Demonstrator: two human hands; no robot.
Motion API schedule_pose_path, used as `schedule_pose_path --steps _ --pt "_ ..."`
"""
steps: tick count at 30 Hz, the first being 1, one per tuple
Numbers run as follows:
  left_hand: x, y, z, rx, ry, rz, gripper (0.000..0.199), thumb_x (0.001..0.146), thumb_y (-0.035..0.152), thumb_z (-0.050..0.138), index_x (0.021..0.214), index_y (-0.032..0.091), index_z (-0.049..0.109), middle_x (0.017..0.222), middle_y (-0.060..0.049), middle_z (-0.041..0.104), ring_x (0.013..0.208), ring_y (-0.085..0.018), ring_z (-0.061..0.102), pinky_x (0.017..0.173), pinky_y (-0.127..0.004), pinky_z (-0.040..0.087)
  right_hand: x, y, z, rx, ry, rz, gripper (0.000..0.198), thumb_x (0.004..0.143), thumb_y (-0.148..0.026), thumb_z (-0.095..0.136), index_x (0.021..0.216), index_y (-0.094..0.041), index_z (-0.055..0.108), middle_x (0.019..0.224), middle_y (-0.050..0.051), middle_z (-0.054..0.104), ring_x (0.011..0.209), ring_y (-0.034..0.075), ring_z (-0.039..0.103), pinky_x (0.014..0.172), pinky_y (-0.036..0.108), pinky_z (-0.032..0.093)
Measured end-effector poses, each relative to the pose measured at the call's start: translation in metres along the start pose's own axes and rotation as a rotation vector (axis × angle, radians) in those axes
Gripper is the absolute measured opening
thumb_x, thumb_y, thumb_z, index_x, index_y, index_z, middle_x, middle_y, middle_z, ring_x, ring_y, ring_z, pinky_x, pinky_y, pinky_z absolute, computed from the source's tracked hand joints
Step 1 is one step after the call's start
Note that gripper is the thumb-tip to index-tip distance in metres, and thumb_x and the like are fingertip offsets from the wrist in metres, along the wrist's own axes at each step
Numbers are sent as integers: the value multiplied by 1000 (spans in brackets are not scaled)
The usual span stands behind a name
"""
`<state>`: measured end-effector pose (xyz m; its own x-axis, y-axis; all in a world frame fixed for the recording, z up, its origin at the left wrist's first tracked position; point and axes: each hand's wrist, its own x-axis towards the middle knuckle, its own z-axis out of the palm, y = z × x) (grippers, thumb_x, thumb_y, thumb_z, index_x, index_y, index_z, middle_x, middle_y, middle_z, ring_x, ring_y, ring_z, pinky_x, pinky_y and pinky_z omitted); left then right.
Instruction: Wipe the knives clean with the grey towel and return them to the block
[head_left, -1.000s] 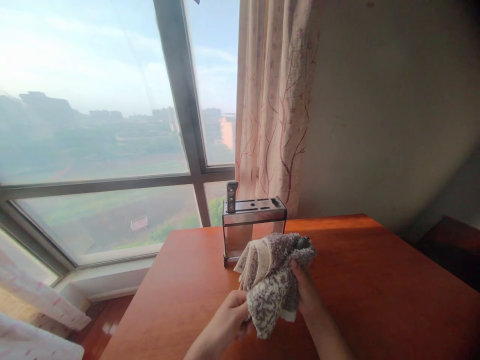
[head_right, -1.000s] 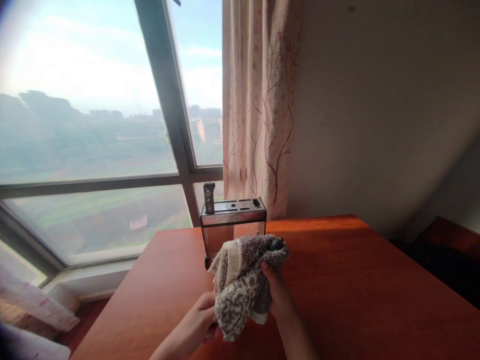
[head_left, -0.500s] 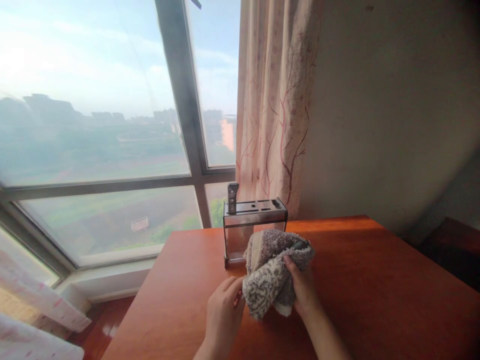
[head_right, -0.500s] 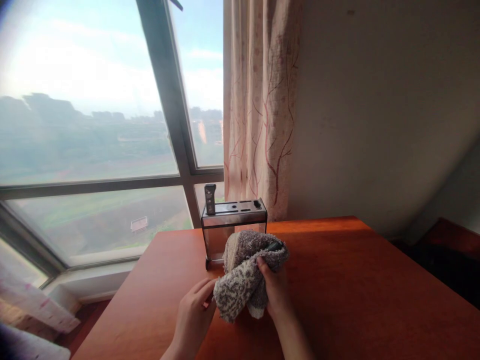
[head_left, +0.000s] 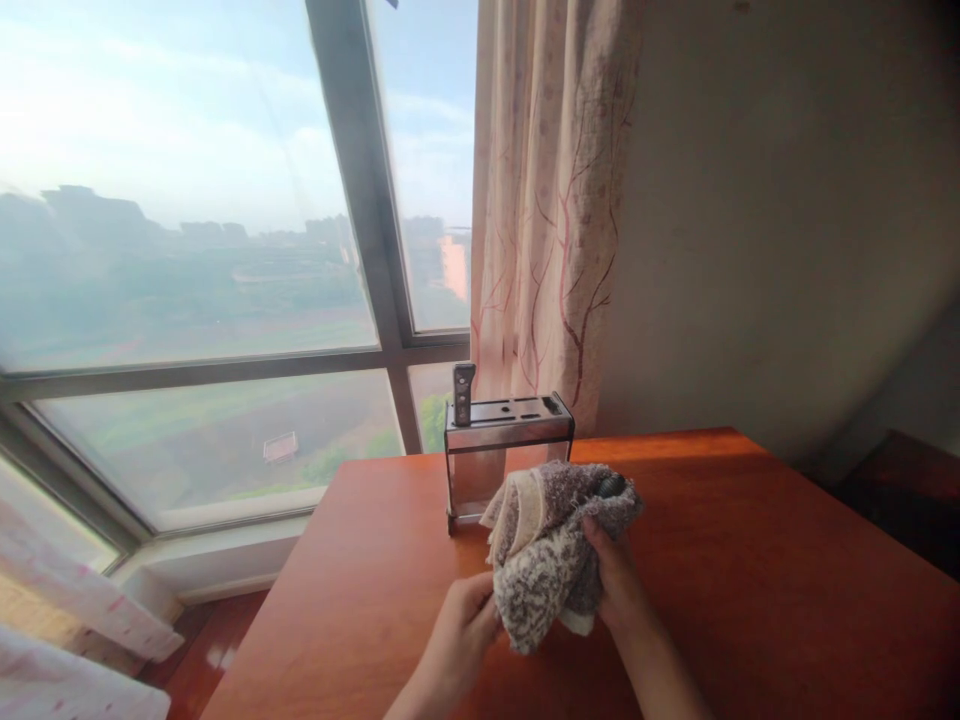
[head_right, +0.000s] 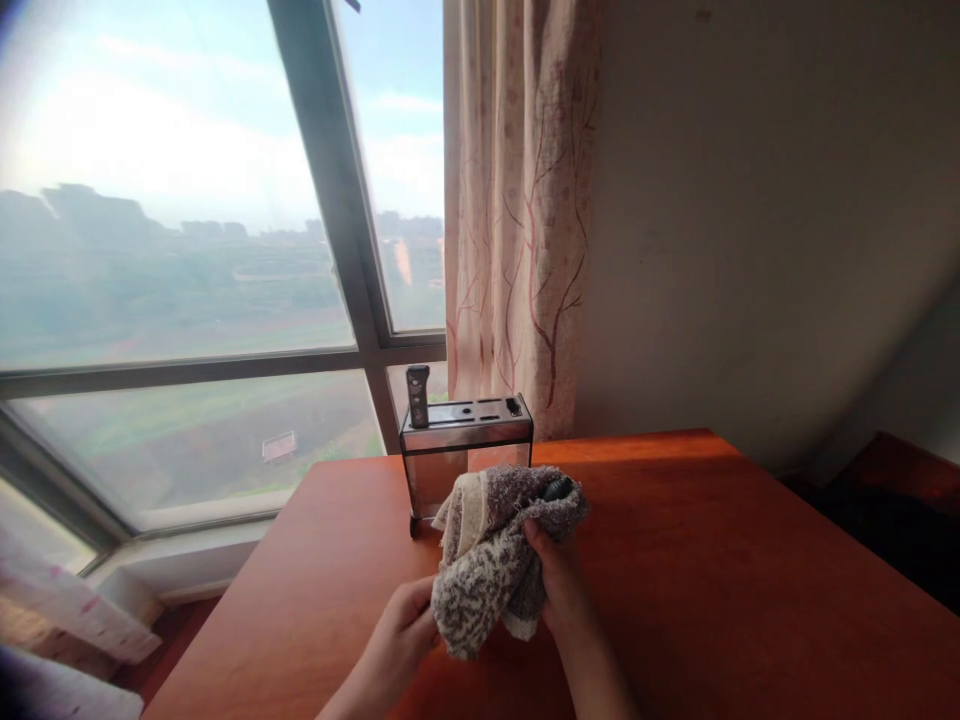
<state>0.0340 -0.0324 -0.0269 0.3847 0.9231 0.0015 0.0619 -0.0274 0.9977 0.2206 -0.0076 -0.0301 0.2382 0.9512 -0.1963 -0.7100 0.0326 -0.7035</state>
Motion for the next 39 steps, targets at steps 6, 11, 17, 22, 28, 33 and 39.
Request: schedule_pose_path --steps 6,11,17,22,28,33,39 --pt "2 2 1 -160 -111 -117 35 78 45 61 62 17 50 50 7 35 47 -7 23 44 -19 18 -2 -1 5 -26 -4 20 52 55 -38 86 101 -22 68 86 2 76 82 26 70 75 37 54" --pt "1 5 -7 270 178 146 8 75 20 61 69 16 58 65 1 54 61 -13 45 56 -21 32 -3 -5 16 -60 42 -63 45 61 -38 83 101 -24 68 87 -1 76 81 22 69 72 33 54" --pt "-2 6 -8 368 150 158 23 82 28 56 63 16 52 61 2 49 60 -12 40 55 -21 30 0 -5 13 -31 29 -38 47 58 -39 85 99 -23 68 85 -1 76 79 23 69 72 34 54" --pt "-2 7 3 -85 -46 -112 40 80 52 57 62 18 47 51 7 33 47 -7 22 43 -21 15 2 -4 6 -13 3 -17 46 57 -40 85 96 -23 68 86 2 76 80 25 69 73 36 54" --pt "-3 12 1 -312 -184 -366 52 67 60 68 57 21 36 48 11 28 41 -3 14 42 -21 5 0 3 -3 50 -27 81 43 54 -44 85 87 -23 69 84 5 76 82 29 70 77 42 53" --pt "3 0 -3 -51 -96 -137 51 80 62 53 56 18 48 45 7 35 39 -6 25 40 -21 17 5 0 -5 59 -23 76 45 59 -51 80 94 -25 68 88 4 76 89 28 69 83 42 52" --pt "1 -4 -13 590 272 167 27 86 37 56 74 18 69 68 -3 65 62 -15 56 57 -23 39 8 -10 -1 66 -6 -53 55 63 -45 80 111 -27 62 91 0 75 88 25 68 78 39 55"
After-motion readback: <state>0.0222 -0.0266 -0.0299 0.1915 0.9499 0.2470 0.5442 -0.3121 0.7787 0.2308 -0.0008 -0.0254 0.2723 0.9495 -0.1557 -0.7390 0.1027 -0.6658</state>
